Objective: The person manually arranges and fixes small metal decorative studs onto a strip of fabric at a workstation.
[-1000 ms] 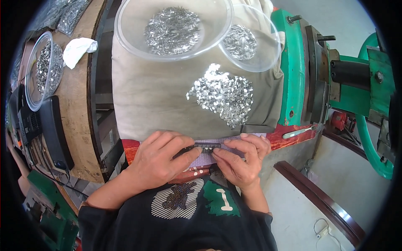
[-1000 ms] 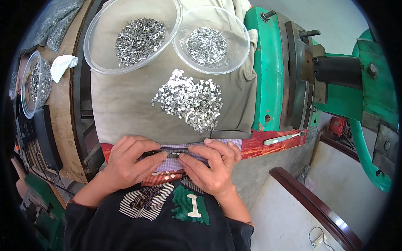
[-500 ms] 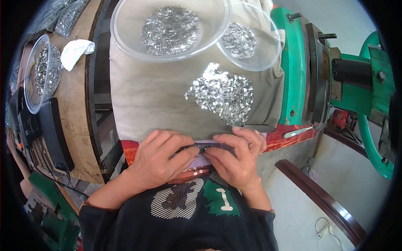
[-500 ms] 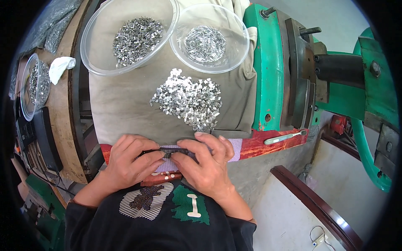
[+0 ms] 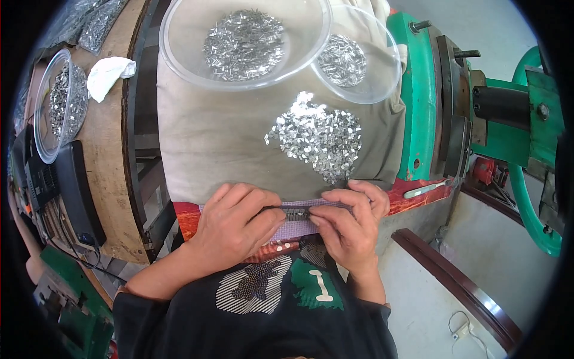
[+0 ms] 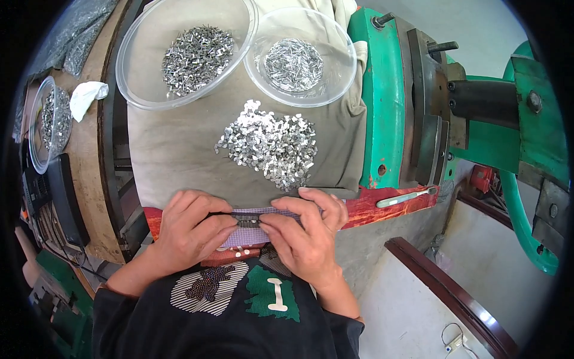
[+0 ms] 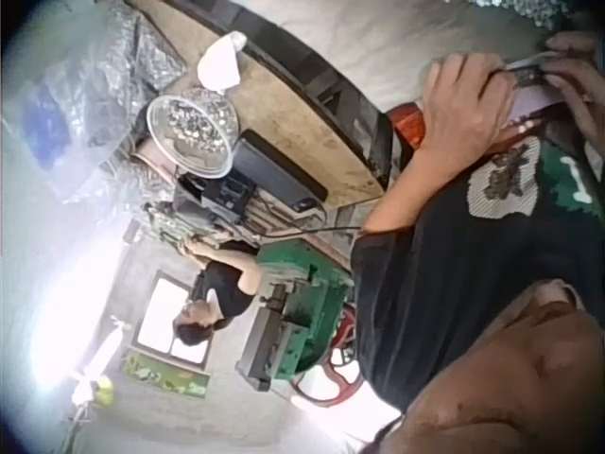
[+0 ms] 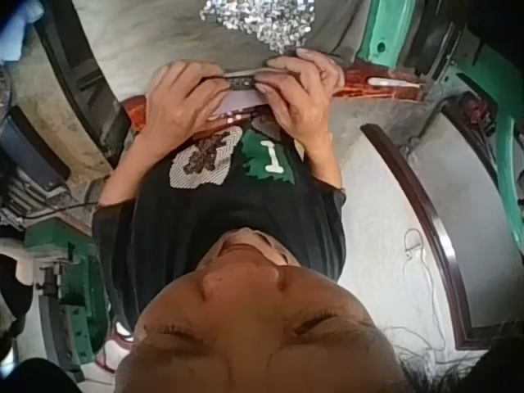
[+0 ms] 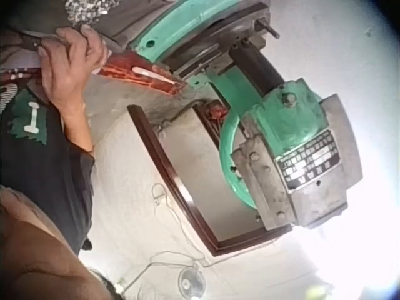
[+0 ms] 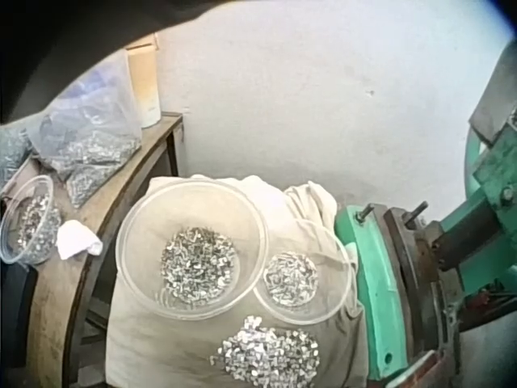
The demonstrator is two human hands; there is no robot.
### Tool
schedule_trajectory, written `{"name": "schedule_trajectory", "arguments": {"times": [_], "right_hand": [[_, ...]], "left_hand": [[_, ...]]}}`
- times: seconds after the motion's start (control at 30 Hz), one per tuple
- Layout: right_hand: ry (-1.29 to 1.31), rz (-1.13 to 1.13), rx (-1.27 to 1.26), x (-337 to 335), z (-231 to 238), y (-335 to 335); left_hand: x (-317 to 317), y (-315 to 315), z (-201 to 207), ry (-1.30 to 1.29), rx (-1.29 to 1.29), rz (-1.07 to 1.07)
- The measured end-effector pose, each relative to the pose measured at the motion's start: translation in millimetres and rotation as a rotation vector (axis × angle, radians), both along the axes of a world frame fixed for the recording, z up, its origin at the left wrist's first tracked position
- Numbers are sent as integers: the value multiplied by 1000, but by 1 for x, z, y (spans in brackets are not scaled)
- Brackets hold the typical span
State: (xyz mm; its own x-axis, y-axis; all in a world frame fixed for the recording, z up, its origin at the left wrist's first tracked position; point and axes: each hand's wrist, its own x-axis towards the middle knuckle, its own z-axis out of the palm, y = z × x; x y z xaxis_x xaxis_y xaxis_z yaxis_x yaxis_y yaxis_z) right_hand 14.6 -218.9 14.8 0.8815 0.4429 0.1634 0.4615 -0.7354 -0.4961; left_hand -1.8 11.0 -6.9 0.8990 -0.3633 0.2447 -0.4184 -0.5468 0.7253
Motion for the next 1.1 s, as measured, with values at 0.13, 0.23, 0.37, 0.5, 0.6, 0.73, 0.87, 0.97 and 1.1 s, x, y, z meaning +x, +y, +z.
{"name": "schedule_trajectory", "arguments": {"times": [0.13, 0.23, 0.37, 0.5, 0.6, 0.73, 0.87, 0.97, 1.1], "right_hand": [[-37, -51, 6, -5, -2, -7], [-63, -49, 1, -9, -2, -8], [-134, -5, -22, -13, -4, -2], [-199, 59, -147, -14, -5, 5], [-262, 53, -180, -14, -7, 5], [-258, 84, -168, -14, -8, 5], [-154, 75, -191, -12, -1, 6], [-188, 116, -205, -11, -2, -3], [-256, 150, -219, -4, -10, -2]], "left_hand": [[1, 0, 1, 15, 4, -13], [0, 0, 1, 36, -8, -1], [-1, 4, 3, 72, -25, -8], [-5, 10, 3, 81, -36, 15], [-7, 18, 4, 71, -16, 34], [-15, 29, 9, 66, 54, 87], [-19, 37, 2, 29, 87, 67], [-11, 33, 4, -1, 186, 23], [-11, 34, 9, -119, 266, 12]]}}
